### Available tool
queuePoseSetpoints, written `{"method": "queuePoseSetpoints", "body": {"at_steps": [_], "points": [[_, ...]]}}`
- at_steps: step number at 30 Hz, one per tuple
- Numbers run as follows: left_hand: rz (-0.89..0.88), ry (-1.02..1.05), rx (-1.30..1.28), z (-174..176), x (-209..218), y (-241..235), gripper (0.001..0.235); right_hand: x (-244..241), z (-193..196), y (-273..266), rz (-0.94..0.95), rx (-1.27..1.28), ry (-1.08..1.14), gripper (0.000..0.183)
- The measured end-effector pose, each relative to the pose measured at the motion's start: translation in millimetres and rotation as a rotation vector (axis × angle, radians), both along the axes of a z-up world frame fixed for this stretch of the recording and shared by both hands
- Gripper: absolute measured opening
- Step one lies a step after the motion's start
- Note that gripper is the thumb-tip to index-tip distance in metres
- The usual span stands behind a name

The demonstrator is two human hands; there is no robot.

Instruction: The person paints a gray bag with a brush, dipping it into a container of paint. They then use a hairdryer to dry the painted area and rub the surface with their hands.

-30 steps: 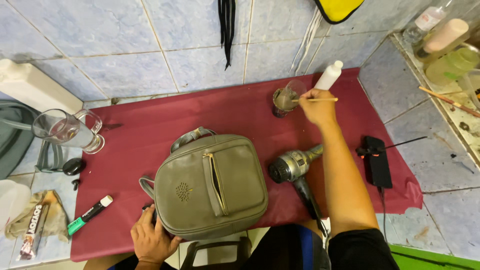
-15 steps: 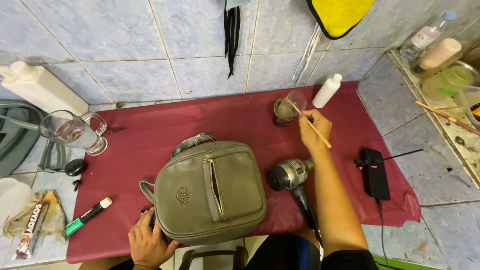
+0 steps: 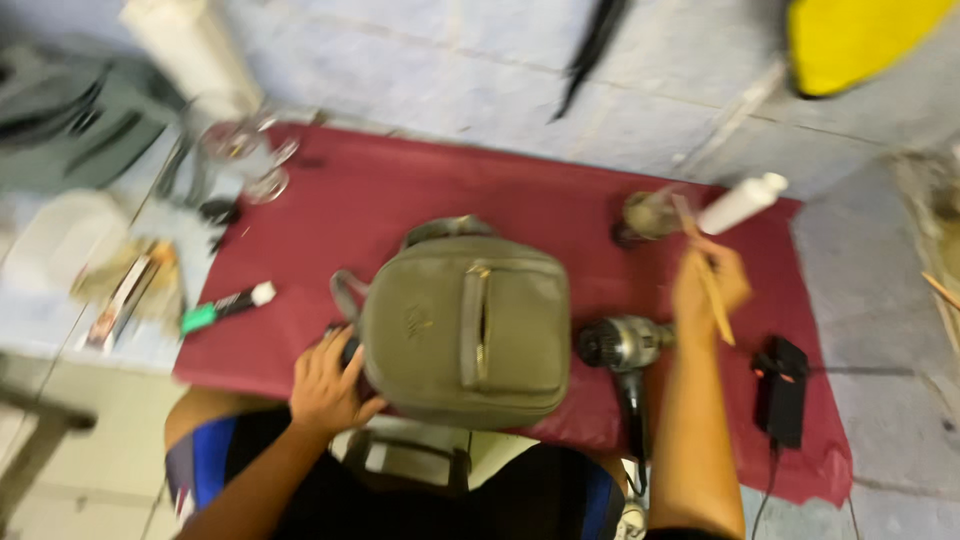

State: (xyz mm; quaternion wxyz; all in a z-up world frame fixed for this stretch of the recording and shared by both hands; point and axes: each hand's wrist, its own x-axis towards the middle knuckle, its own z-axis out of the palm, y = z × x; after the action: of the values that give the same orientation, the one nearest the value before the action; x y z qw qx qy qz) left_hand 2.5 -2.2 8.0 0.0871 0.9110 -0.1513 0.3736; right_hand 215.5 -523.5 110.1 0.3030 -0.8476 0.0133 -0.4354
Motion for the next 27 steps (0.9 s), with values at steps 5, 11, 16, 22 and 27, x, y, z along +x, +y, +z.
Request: {"method": "queuePoseSetpoints", "body": {"at_steps": [5,11,16,22,27], "points": [[0.009,0.024,-0.073,-2.3,-5.0,-1.1,0.082,-54.3,32.0,27.2,0.286,0.492,-0.057,0.016],[-0.021,0.073,-0.118,-1.3,-6.1,-0.5,0.081,-127.7,59.1,128.8,0.606,0.736,0.263,0.015],[-0.043,0.097,-0.168,1.3,-8.7,0.0,0.082,-134.7,87.6,206.0,0.639,0.318,0.582,0.016],[-0.076,0.113,-0.236,1.4,-7.6,2.0,0.081,-105.7,101.1,255.7,0.637,-0.197,0.522,0.01],[-0.07,0.093,-0.246,-0.4,-7.1,2.5,0.077,-108.3,116.6,277.4,0.627,-0.314,0.769,0.012]]}}
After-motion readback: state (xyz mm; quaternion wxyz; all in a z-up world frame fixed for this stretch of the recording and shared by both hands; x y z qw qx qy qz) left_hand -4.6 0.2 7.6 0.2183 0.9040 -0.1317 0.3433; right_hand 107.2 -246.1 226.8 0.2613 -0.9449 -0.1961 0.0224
